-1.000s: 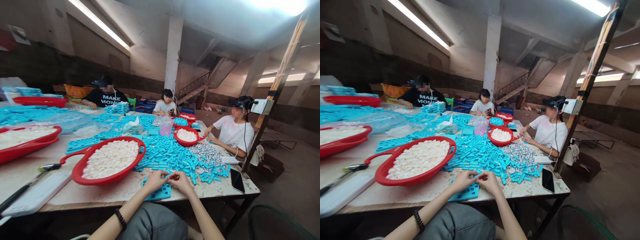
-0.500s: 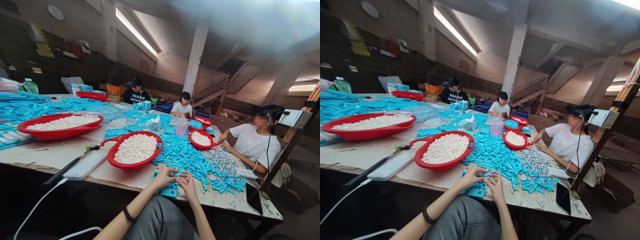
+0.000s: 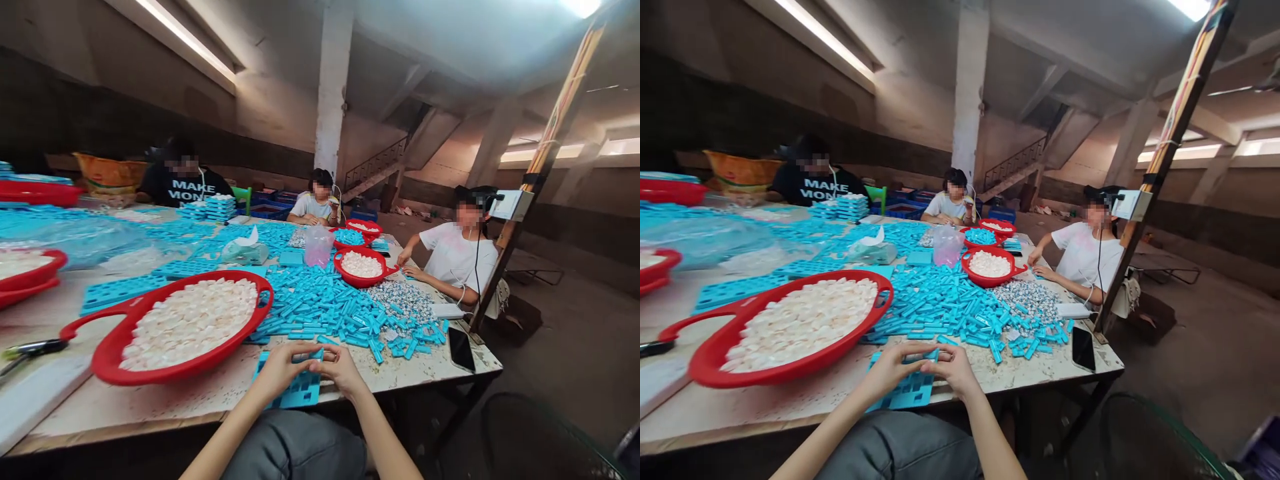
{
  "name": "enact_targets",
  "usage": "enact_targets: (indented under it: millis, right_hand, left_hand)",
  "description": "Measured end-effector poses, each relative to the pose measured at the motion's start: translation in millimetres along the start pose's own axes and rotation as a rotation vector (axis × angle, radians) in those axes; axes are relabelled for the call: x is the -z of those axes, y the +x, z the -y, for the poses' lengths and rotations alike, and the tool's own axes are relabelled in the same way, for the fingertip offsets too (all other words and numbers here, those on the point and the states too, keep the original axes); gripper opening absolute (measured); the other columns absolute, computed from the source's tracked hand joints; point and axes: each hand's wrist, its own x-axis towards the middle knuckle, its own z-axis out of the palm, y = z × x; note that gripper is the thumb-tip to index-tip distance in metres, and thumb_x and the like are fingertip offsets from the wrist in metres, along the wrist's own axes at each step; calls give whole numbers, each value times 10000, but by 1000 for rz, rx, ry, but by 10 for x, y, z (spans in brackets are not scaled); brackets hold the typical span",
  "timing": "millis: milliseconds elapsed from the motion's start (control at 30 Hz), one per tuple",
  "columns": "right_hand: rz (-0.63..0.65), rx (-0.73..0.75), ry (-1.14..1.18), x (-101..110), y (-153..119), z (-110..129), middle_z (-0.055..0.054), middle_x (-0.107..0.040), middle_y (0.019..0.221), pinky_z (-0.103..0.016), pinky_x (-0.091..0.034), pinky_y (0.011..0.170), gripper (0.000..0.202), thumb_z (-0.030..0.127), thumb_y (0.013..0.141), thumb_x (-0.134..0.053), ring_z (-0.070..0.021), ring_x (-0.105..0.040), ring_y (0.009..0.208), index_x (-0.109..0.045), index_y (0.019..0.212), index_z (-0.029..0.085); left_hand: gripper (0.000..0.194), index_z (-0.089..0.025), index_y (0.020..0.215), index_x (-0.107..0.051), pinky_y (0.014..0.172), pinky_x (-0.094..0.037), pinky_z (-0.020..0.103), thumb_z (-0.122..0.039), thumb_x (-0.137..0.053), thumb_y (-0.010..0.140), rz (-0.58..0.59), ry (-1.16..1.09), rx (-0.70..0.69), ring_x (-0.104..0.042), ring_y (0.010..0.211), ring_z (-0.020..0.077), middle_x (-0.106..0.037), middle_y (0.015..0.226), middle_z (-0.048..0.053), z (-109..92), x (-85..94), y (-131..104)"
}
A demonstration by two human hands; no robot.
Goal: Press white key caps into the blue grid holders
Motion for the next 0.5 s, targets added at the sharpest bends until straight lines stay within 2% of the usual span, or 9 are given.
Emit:
enact_targets:
  millis: [167, 267, 400, 500]
  right_hand:
    - [14, 8, 4, 11, -26, 18, 2, -725, 800, -322, -537, 750, 750, 474, 403, -980, -207, -705, 776, -724, 1052, 197]
    - [23, 3, 11, 11, -40, 40, 13, -718, 777, -301, -531, 739, 744, 455, 389, -983, -189, -699, 754, -733, 1041, 201]
    - [28, 7, -2, -22, -58, 53, 10, -721, 777, -280, -518, 700, 740, 460, 390, -975, -174, -689, 719, -741, 1046, 208]
    - [-19, -4, 13, -71, -69, 52, -14, -736, 814, -270, -505, 678, 708, 459, 429, -963, -176, -693, 722, -744, 1051, 201]
  left_hand:
    - [342, -254, 959, -819, 1028, -500, 494, -434, -737, 680, 37, -6, 4, -675, 1126, 359, -764, 1121, 90, -31, 10, -10]
    - [337, -259, 960, -817, 1031, -501, 481, -448, -708, 703, 48, 19, -10, -671, 1136, 347, -759, 1140, 83, -30, 23, -16]
    - [349, -266, 1004, -806, 1030, -502, 453, -440, -601, 782, 30, 84, -33, -672, 1141, 313, -753, 1162, 66, 29, 19, -34]
    - [387, -271, 1078, -783, 1036, -495, 433, -410, -526, 825, -11, 154, -60, -673, 1136, 283, -749, 1177, 55, 83, -16, -62]
